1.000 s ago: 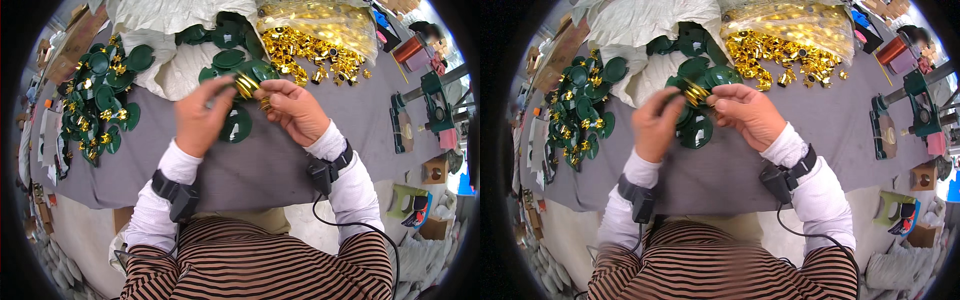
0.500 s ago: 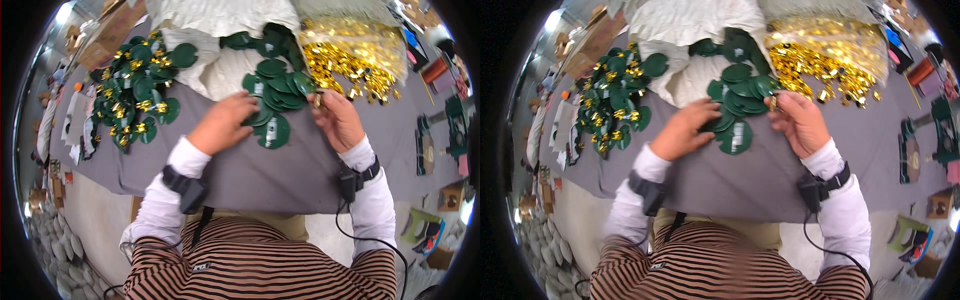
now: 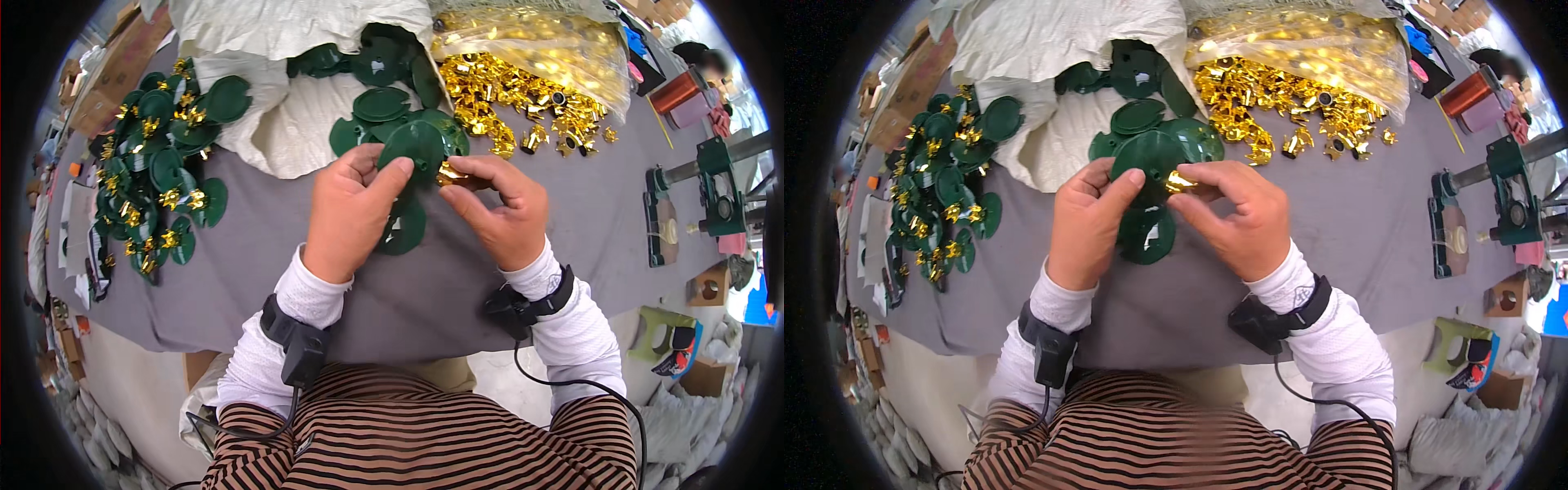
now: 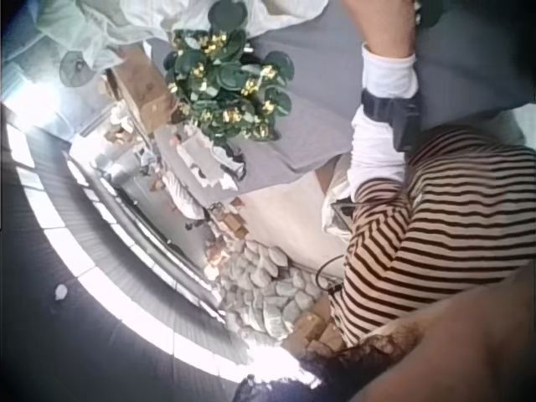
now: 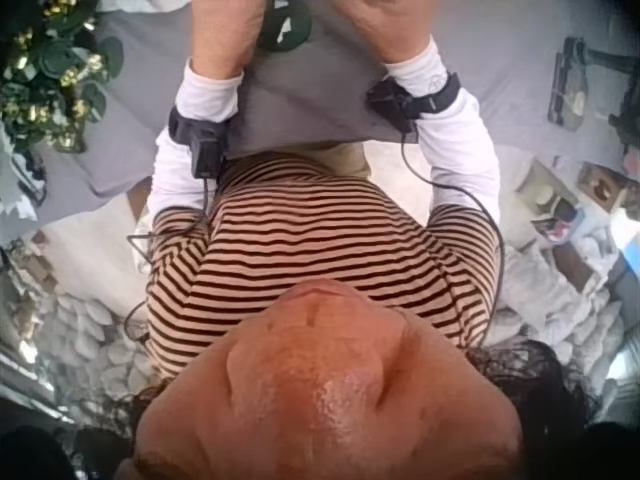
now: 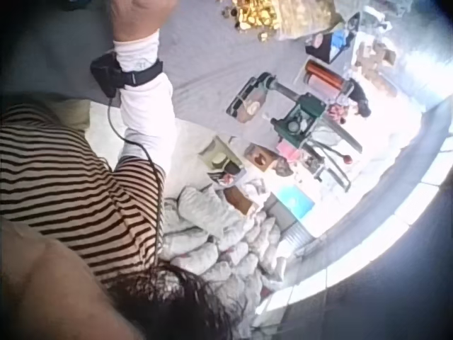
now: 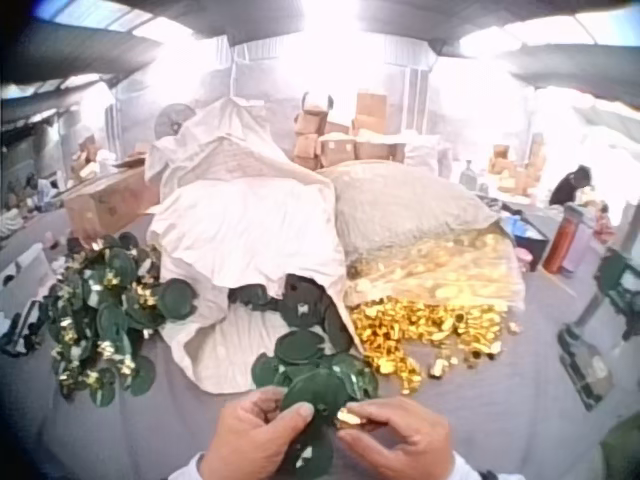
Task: The person attaches gold plastic inserts to green plastic circular bases by hand.
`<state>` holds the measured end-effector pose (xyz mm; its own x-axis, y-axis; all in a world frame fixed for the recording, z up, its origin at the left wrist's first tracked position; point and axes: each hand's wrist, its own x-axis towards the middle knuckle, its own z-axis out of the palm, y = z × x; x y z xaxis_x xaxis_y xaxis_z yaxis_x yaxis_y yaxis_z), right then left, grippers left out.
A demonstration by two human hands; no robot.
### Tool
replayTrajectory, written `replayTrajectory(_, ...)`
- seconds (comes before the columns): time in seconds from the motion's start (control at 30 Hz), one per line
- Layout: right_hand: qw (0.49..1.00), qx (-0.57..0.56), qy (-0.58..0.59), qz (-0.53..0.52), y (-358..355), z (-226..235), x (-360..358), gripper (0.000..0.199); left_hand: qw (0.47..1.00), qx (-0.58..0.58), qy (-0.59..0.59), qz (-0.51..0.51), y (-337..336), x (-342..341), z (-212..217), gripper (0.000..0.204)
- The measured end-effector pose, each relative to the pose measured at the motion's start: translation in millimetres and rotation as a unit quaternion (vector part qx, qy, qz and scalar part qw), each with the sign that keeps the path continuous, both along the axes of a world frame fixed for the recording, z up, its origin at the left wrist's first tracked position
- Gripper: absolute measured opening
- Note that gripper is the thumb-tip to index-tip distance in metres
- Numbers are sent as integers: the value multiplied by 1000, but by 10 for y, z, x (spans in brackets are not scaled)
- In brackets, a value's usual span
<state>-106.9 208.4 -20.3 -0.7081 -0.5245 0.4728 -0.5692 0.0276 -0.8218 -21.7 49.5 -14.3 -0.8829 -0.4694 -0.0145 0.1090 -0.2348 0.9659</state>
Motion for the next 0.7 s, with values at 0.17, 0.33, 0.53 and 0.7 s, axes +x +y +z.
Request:
replayTrajectory(0.17,990,32,134,-17,35,-17,-77,28,992,-128,-3,-13,164,16,-173,27)
replayTrajectory(0.33,999,12,19,-31,50,-37,-34,25,938,-342,48,-6,224,57,-130,29)
replayTrajectory(0.53,889,-119,-439,54,47,18,-26,26,863,-486,138,7,147,-19,-141,32)
replayTrajectory(0.7,972,-23,-230,48,35,19,-148,32,931,-363,11,27,20,54,-130,26)
